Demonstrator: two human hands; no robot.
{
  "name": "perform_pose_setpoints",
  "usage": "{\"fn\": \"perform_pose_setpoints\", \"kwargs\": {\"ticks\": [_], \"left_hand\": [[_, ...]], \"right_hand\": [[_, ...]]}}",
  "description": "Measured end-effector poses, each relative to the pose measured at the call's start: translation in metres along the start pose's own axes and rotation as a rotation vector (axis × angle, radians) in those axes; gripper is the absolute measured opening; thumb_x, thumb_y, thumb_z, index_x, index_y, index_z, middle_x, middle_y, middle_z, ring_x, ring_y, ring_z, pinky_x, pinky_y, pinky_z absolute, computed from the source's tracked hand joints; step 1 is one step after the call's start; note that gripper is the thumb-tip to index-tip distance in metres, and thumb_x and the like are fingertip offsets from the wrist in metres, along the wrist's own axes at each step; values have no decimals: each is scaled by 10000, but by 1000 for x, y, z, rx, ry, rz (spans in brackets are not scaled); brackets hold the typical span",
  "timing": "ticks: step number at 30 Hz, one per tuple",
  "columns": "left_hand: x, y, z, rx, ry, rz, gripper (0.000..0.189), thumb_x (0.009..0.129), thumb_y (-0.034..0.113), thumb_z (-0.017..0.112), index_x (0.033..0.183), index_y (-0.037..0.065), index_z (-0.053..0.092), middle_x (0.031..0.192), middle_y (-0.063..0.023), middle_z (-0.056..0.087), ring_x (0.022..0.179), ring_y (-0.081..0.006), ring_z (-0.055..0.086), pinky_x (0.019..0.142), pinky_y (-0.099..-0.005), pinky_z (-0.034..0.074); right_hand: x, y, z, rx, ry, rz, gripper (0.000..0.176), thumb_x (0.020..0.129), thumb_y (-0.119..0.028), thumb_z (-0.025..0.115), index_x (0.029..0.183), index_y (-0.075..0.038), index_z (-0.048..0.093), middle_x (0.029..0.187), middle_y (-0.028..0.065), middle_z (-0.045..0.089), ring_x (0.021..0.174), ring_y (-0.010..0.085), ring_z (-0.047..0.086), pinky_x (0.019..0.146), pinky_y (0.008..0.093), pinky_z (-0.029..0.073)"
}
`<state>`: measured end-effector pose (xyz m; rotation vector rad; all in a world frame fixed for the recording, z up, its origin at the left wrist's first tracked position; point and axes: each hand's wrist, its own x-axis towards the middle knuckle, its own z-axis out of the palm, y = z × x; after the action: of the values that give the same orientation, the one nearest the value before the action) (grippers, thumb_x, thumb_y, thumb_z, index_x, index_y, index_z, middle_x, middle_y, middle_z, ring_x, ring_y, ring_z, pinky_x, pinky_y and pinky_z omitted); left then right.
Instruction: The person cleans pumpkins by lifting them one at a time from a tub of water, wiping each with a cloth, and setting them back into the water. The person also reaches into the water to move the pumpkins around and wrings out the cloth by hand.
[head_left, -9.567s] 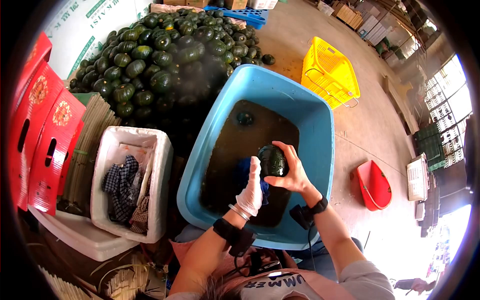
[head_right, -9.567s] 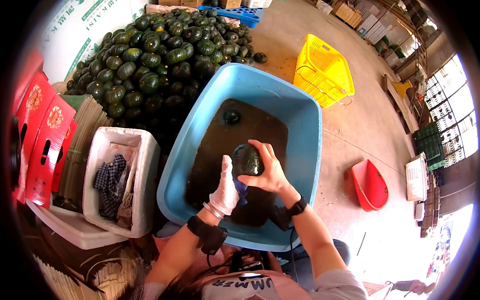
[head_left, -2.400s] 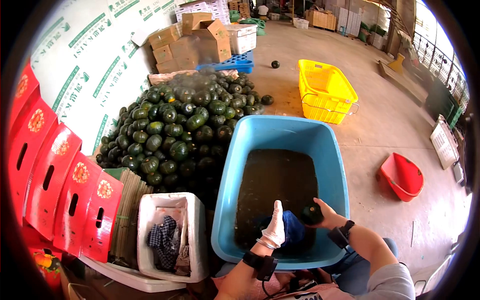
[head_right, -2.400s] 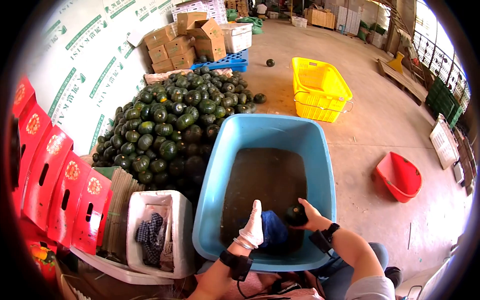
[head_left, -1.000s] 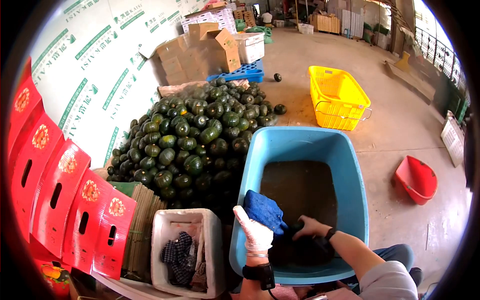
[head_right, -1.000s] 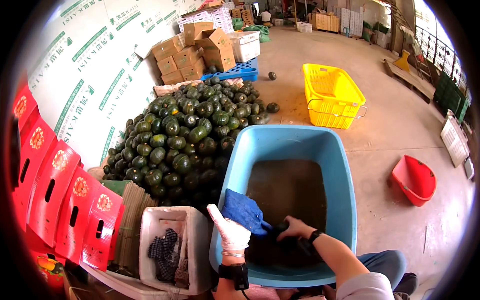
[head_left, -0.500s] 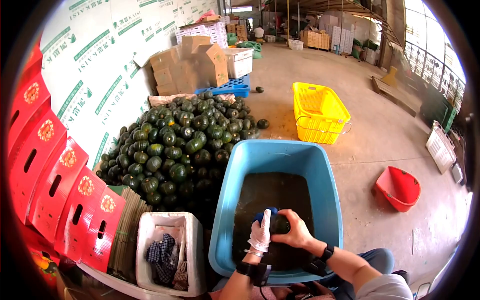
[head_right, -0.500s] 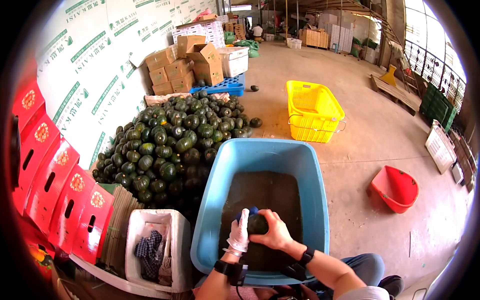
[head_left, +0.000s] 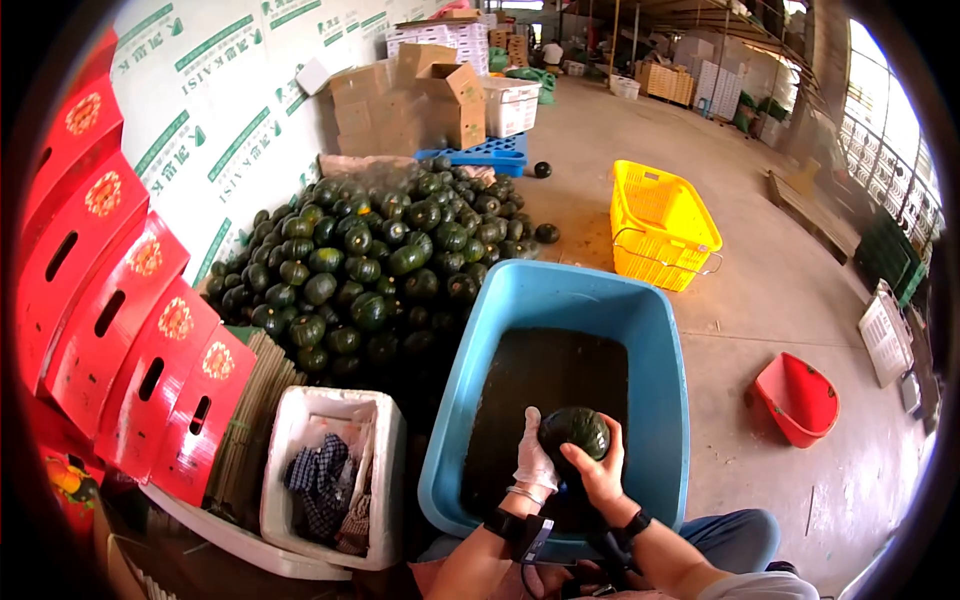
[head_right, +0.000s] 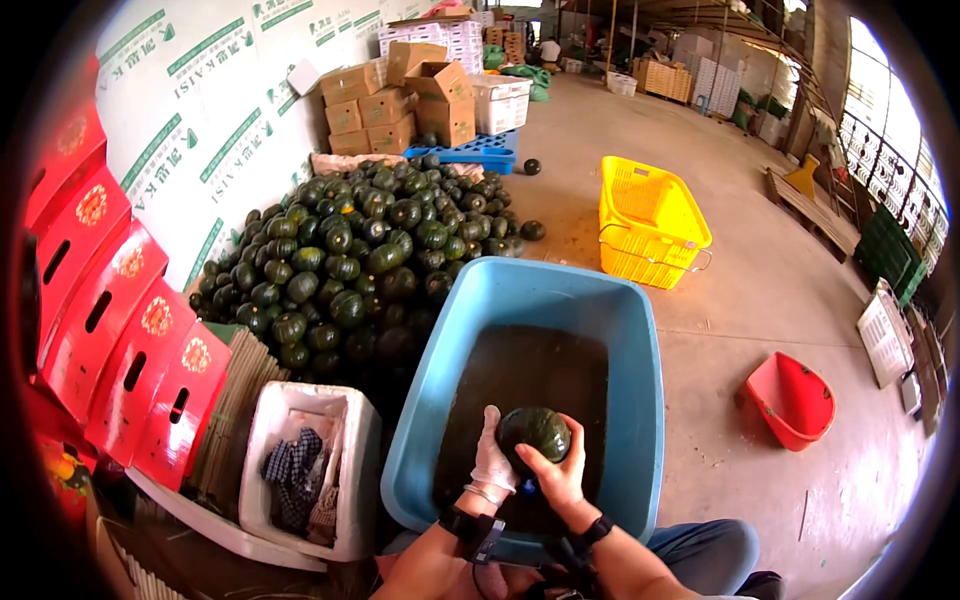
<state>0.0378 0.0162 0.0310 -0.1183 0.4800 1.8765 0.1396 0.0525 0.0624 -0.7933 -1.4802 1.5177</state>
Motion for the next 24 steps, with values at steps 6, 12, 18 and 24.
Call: {"fn": "perform_pose_setpoints", "kwargs": {"ticks": [6,12,18,24], "left_hand": [[0,-3,-35,1750,-39,788,498,942,358,615,1254,-27,562,1088,-167,594,1004,-194,610,840,-321,503],[7,18,-2,-178,-303,-14,248,940,288,612,1081,88,656,999,-69,663,897,-182,657,779,-325,560],[-10,10,13,-211,-183,-169,439,951,459,536,966,53,702,956,-77,723,858,-221,689,835,-368,554],[-26,-1,15,779,219,490,385,939,363,617,1011,-11,680,974,-133,695,942,-217,656,868,-348,521]], "right_hand": [[49,-84,-7,-1218,-693,-359,706,564,-353,836,1129,-43,548,1012,131,612,1040,346,554,827,492,484],[20,-85,25,-1009,-350,-706,630,530,-192,788,1125,-111,599,1020,115,622,904,325,568,737,447,483],[8,-28,-12,-260,-183,-345,789,556,-210,933,1207,-22,529,1160,153,585,1045,266,600,899,386,503],[16,-55,-20,-506,-305,-61,774,583,-245,901,1190,-25,475,1052,149,607,1001,269,603,882,384,497]]}}
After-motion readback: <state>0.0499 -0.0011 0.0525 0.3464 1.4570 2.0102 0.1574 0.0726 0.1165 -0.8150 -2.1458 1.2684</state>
